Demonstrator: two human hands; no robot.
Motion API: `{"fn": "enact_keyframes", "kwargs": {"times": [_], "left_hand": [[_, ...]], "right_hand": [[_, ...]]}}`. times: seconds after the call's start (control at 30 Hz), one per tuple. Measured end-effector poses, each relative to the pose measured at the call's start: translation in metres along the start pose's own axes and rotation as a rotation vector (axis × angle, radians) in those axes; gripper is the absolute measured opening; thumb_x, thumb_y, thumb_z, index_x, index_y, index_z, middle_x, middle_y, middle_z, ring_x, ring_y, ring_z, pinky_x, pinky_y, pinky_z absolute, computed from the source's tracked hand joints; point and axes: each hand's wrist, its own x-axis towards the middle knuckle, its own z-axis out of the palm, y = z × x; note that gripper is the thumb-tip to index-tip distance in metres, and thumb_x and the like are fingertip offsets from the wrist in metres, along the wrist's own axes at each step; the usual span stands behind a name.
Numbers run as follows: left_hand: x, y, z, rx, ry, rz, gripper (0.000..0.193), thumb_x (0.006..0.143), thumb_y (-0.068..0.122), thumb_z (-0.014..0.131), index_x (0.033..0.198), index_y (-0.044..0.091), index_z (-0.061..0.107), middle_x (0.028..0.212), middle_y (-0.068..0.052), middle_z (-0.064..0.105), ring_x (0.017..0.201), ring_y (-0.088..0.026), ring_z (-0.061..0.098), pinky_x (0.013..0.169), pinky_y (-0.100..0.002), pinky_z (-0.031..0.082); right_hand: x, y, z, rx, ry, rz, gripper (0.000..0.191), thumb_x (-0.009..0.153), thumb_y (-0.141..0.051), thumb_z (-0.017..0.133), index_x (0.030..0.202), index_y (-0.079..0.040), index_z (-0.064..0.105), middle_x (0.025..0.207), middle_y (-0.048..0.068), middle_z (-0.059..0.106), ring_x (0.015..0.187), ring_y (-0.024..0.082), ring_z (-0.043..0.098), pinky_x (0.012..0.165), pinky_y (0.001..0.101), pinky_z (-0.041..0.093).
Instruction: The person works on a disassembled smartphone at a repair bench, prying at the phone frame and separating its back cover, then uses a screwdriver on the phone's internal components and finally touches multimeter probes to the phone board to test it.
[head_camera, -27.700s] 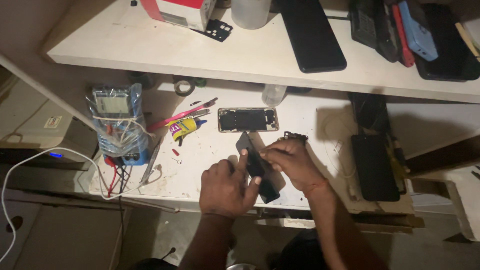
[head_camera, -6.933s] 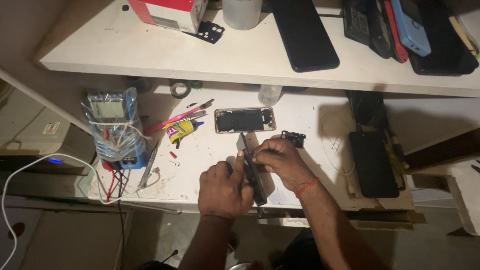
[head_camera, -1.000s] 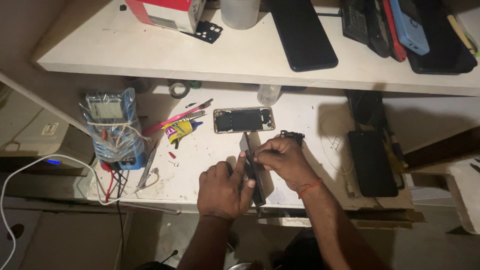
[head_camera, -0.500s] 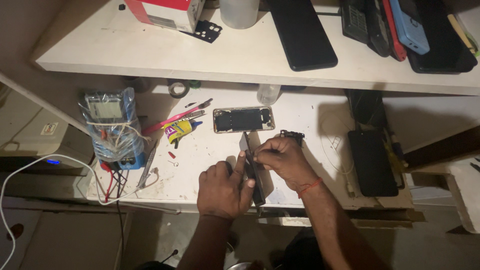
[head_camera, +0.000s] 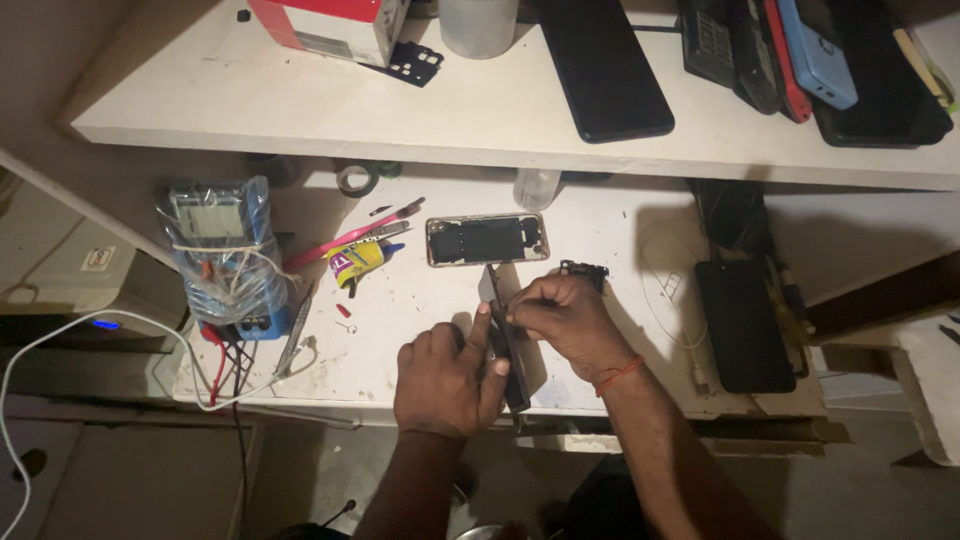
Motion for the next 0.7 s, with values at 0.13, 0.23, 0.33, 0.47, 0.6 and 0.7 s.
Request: {"fn": "enact_keyframes", "kwargs": {"times": [0.13,0.23,0.33,0.47,0.6,0.7], "left_hand": [[-0.0001,0.0003,0.0000,0.007,0.036,0.016,0.064,0.094,0.050,0.053,0.143,0.010,0.062,0.093,-0.012,0.055,0.086,-0.032,0.055,0.076,-0.047,0.040],[0.0003,0.0003,-0.0005,-0.025,0.001,-0.003,0.064,0.094,0.049,0.054,0.143,0.009,0.062,0.091,-0.011,0.055,0.085,-0.031,0.055,0.076,-0.047,0.041],[0.0005,-0.0003,-0.0010,-0.009,-0.001,0.007,0.064,0.093,0.049,0.055,0.142,0.009,0.062,0.091,-0.012,0.055,0.086,-0.032,0.055,0.076,-0.047,0.041],[0.0006,-0.0006,-0.0004,0.002,0.000,0.015,0.064,0.093,0.048,0.055,0.142,0.009,0.062,0.092,-0.012,0.055,0.086,-0.032,0.055,0.075,-0.048,0.040],[-0.0005,-0.0007,0.0008,0.018,0.004,0.013,0.065,0.092,0.048,0.055,0.143,0.010,0.060,0.094,-0.013,0.056,0.088,-0.033,0.056,0.076,-0.048,0.041],[-0.0011,-0.0006,0.0021,0.022,0.030,0.016,0.068,0.090,0.048,0.054,0.144,0.006,0.057,0.098,-0.014,0.057,0.091,-0.034,0.056,0.078,-0.049,0.041]], "right_hand": [[-0.0004,0.0014,-0.0006,-0.050,0.016,-0.001,0.005,0.085,-0.001,0.072,0.080,0.002,0.073,0.078,0.006,0.072,0.063,0.007,0.058,0.057,0.0233,0.047],[-0.0006,0.0020,-0.0011,-0.054,0.024,0.010,0.005,0.085,-0.001,0.072,0.081,0.001,0.073,0.078,0.006,0.071,0.064,0.007,0.058,0.057,0.0232,0.047],[-0.0004,0.0019,-0.0011,-0.043,0.021,0.007,0.004,0.085,-0.001,0.073,0.082,0.002,0.073,0.078,0.006,0.071,0.065,0.007,0.059,0.058,0.0231,0.048],[0.0002,0.0010,-0.0005,-0.023,0.029,0.014,0.003,0.084,0.000,0.072,0.084,0.002,0.073,0.083,0.005,0.073,0.067,0.007,0.062,0.059,0.0227,0.050],[-0.0002,0.0004,0.0002,0.007,0.001,-0.018,0.003,0.084,0.002,0.071,0.086,0.003,0.074,0.087,0.007,0.074,0.068,0.008,0.063,0.059,0.0227,0.051],[-0.0011,0.0010,0.0018,0.021,-0.020,-0.008,0.006,0.086,0.003,0.073,0.091,0.004,0.076,0.083,0.011,0.071,0.065,0.009,0.058,0.056,0.0229,0.045]]}}
